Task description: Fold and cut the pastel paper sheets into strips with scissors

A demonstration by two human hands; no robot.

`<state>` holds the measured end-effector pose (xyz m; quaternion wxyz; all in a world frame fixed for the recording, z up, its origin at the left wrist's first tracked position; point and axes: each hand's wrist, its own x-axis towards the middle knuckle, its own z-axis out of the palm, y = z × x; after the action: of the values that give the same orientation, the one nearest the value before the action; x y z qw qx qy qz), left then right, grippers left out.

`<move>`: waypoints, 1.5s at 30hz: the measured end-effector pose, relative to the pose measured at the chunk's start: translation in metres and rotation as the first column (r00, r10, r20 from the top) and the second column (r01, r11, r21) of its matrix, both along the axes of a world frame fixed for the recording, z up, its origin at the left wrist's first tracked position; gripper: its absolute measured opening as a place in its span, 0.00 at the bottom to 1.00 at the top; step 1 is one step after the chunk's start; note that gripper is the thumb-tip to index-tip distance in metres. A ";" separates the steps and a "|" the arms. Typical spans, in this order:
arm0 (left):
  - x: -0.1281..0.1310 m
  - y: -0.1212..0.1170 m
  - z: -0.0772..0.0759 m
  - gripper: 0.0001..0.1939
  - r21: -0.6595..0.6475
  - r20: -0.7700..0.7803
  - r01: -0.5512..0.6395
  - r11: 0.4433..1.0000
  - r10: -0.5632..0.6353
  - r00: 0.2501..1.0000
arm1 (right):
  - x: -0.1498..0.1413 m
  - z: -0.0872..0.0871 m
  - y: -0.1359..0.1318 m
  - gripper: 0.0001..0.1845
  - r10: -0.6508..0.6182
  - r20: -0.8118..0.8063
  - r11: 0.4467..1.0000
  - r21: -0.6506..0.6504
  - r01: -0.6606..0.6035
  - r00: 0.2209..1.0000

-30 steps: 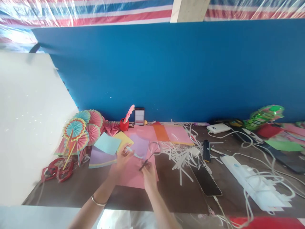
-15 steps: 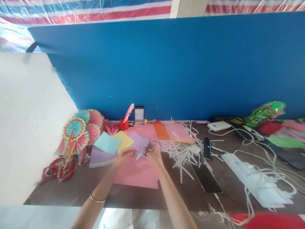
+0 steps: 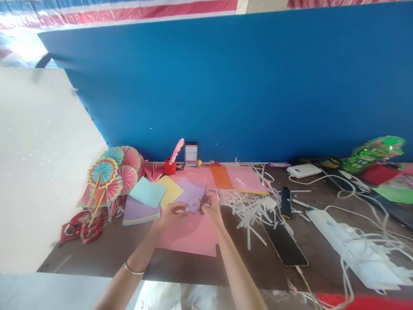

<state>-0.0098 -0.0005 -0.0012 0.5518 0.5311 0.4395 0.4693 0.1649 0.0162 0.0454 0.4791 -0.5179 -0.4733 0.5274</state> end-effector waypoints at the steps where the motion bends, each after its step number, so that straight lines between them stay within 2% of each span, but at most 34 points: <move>1: 0.000 0.001 0.001 0.19 0.007 0.005 -0.026 1.000 0.026 1.000 | 0.002 -0.002 -0.007 0.20 0.045 -0.004 0.999 -0.018 -0.045 0.999; 6: -0.001 0.000 0.011 0.21 -0.009 0.020 -0.154 0.988 0.154 0.988 | 0.001 -0.011 -0.045 0.24 0.262 -0.097 0.947 -0.163 -0.275 0.960; 10: -0.001 -0.003 0.016 0.22 -0.026 0.090 -0.175 0.984 0.176 0.980 | -0.010 -0.019 -0.065 0.24 0.332 -0.110 0.926 -0.152 -0.345 0.937; 15: 0.000 -0.006 0.020 0.23 -0.061 0.045 -0.190 0.980 0.192 0.980 | -0.014 -0.025 -0.073 0.21 0.309 -0.056 0.940 -0.133 -0.314 0.949; 20: 0.000 -0.007 0.019 0.24 0.009 -0.001 -0.141 0.990 0.141 0.990 | -0.011 -0.023 -0.073 0.21 0.299 -0.036 0.939 -0.166 -0.301 0.954; 30: 0.000 -0.010 0.021 0.22 0.023 0.057 -0.158 0.987 0.157 0.986 | -0.014 -0.032 -0.074 0.18 0.319 -0.047 0.931 -0.173 -0.322 0.947; 35: 0.000 -0.010 0.020 0.23 0.028 0.073 -0.137 0.990 0.135 0.988 | -0.014 -0.029 -0.076 0.17 0.327 -0.027 0.926 -0.190 -0.326 0.945; 45: 0.000 -0.006 0.012 0.28 -0.055 0.180 -0.170 0.984 0.177 0.968 | -0.016 -0.030 -0.076 0.21 0.299 -0.043 0.928 -0.220 -0.301 0.953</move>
<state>-0.0095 -0.0061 0.0105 0.5569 0.4342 0.4406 0.5543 0.1489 -0.0600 0.0151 0.3335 -0.4881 -0.4822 0.6465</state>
